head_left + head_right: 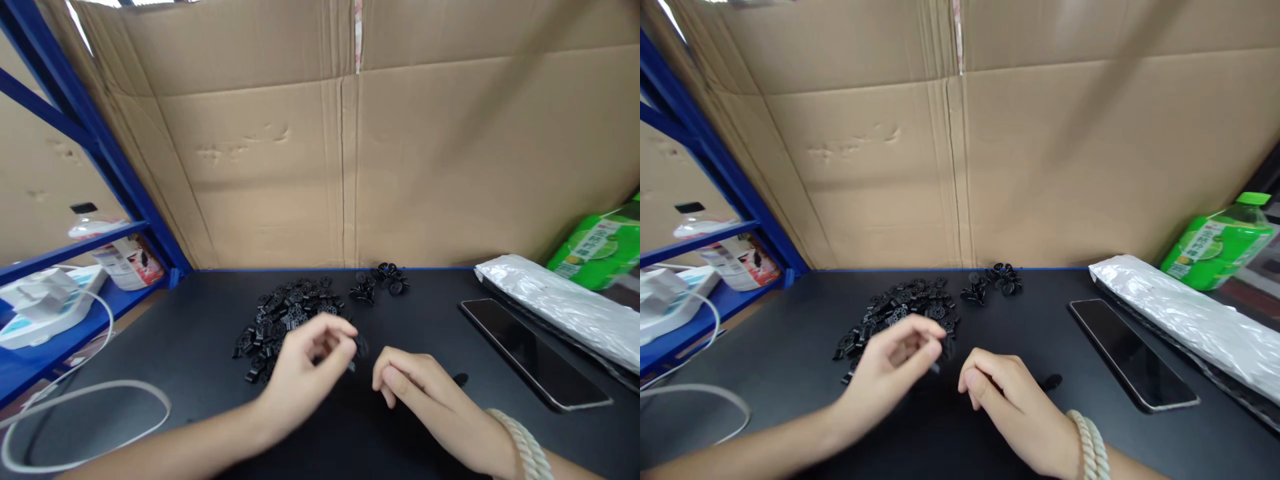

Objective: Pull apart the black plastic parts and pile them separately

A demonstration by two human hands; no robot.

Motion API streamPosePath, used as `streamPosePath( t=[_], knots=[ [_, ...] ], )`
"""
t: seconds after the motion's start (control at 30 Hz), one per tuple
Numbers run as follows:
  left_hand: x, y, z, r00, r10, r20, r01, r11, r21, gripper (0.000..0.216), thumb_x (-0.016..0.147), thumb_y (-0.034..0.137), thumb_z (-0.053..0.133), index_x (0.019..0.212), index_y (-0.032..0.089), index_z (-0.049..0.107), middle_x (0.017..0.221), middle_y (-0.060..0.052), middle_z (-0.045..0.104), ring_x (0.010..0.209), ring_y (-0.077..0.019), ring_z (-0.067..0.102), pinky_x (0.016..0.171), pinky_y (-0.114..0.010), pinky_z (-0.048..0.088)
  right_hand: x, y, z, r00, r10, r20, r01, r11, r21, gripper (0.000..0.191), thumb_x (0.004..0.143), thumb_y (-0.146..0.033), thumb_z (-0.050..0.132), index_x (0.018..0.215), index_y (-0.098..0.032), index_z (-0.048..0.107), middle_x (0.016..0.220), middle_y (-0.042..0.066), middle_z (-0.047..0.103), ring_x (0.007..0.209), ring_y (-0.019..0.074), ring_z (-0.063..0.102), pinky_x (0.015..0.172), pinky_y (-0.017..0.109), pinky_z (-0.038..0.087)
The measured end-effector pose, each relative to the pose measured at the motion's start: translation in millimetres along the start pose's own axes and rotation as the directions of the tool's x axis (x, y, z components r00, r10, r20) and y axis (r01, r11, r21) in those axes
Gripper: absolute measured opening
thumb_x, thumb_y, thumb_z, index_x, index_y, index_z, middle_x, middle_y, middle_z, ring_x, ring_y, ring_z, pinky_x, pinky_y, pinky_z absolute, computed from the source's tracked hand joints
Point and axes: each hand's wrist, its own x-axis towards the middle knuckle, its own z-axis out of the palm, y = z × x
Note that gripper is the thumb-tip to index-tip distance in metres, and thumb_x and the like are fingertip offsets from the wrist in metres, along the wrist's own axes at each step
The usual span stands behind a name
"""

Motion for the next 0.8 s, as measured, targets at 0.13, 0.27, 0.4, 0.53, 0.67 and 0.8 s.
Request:
streamPosePath(
  t=[0.13, 0.27, 0.4, 0.53, 0.67, 0.8],
  knots=[
    [37.5, -4.0, -40.4, 0.98, 0.189, -0.068, -0.129, 0.849, 0.512, 0.014, 0.084, 0.025, 0.055, 0.088, 0.016, 0.065, 0.07, -0.001, 0.064, 0.058, -0.0124, 0.052, 0.055, -0.023, 0.042, -0.6, -1.4, 1.8, 1.0, 0.025, -0.002, -0.025, 0.999, 0.02, 0.039, 0.1, -0.036, 0.032, 0.073, -0.019, 0.055, 0.065, -0.001, 0.055, 0.063, 0.0126, 0.053, 0.064, 0.023, 0.039],
    [53.4, -21.9, -58.3, 0.978, 0.209, 0.012, -0.158, 0.698, 0.698, 0.011, 0.079, 0.017, 0.056, 0.083, 0.018, 0.066, 0.073, -0.001, 0.068, 0.064, -0.0165, 0.057, 0.063, -0.027, 0.045, -2.0, -3.4, -0.1, 1.0, 0.011, -0.003, -0.011, 1.0, 0.005, 0.039, 0.1, -0.033, 0.033, 0.071, -0.018, 0.055, 0.064, -0.001, 0.056, 0.063, 0.0124, 0.053, 0.063, 0.023, 0.039],
    [45.2, -29.1, -47.3, 0.964, 0.258, 0.068, -0.223, 0.64, 0.735, 0.018, 0.078, 0.013, 0.055, 0.093, 0.017, 0.065, 0.098, -0.007, 0.067, 0.094, -0.0253, 0.059, 0.084, -0.038, 0.046, 2.5, -3.0, -20.6, 0.996, -0.022, -0.087, 0.017, 0.998, -0.062, 0.036, 0.099, -0.032, 0.036, 0.072, -0.018, 0.057, 0.065, -0.001, 0.057, 0.063, 0.0125, 0.054, 0.063, 0.024, 0.04],
    [20.1, -24.4, -22.5, 0.918, 0.323, 0.231, -0.388, 0.611, 0.69, 0.02, 0.083, 0.012, 0.051, 0.099, 0.019, 0.061, 0.105, -0.007, 0.063, 0.099, -0.0226, 0.057, 0.088, -0.035, 0.046, 13.3, 11.9, -57.0, 0.967, -0.078, -0.243, 0.021, 0.974, -0.228, 0.032, 0.096, -0.033, 0.041, 0.072, -0.019, 0.056, 0.069, 0.0, 0.059, 0.066, 0.0147, 0.056, 0.063, 0.026, 0.042],
    [-12.0, -21.0, 6.2, 0.839, 0.341, 0.425, -0.537, 0.645, 0.544, 0.021, 0.083, 0.011, 0.051, 0.101, 0.019, 0.058, 0.103, -0.005, 0.062, 0.093, -0.0187, 0.057, 0.082, -0.029, 0.048, 24.1, 47.3, -84.1, 0.946, -0.123, -0.3, -0.047, 0.863, -0.503, 0.018, 0.092, -0.028, 0.045, 0.093, -0.019, 0.061, 0.076, 0.003, 0.063, 0.063, 0.0169, 0.058, 0.059, 0.029, 0.048],
    [-30.1, -23.6, 22.6, 0.734, 0.352, 0.581, -0.637, 0.654, 0.409, 0.022, 0.083, 0.009, 0.05, 0.103, 0.017, 0.056, 0.102, -0.005, 0.062, 0.087, -0.0165, 0.058, 0.078, -0.026, 0.049, 35.8, 82.6, -89.6, 0.953, -0.213, -0.217, 0.03, 0.776, -0.63, 0.022, 0.087, -0.018, 0.048, 0.104, -0.019, 0.062, 0.108, 0.01, 0.064, 0.101, 0.0248, 0.061, 0.092, 0.043, 0.049]
  ],
)
